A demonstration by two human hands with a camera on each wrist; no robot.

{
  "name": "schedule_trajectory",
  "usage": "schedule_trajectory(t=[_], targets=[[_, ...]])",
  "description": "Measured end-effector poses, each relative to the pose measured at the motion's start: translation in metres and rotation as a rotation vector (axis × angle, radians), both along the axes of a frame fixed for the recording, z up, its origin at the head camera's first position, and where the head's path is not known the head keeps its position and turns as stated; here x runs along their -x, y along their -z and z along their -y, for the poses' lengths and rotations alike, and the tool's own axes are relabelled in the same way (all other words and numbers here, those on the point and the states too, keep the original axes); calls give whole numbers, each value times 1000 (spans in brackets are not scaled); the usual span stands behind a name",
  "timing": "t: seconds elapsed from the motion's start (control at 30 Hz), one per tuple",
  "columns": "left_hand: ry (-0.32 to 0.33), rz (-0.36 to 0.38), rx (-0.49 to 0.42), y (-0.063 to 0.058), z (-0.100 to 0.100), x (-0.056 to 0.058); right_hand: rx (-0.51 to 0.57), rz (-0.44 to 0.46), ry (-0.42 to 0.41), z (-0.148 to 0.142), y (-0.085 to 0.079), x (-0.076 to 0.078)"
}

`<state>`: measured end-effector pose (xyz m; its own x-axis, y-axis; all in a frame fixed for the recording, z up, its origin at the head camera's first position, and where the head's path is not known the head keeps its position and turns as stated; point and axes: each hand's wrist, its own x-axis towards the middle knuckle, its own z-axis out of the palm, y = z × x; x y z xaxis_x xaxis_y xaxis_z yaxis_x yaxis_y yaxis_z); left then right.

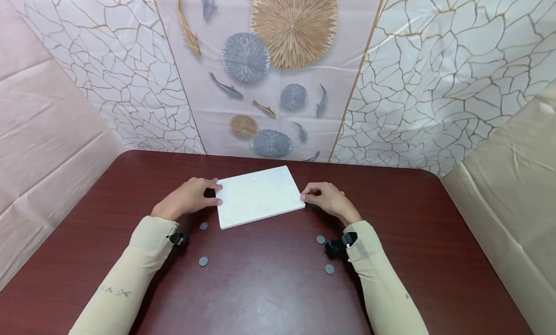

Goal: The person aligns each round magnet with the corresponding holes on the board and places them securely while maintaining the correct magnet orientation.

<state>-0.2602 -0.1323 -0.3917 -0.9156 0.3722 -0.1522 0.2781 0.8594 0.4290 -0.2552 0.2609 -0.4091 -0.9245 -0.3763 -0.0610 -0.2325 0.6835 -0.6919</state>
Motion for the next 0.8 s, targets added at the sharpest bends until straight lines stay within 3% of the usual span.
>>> schedule_trajectory(t=[0.8], targets=[[15, 7, 9, -1, 4, 1, 5, 10, 25, 4, 6, 3]])
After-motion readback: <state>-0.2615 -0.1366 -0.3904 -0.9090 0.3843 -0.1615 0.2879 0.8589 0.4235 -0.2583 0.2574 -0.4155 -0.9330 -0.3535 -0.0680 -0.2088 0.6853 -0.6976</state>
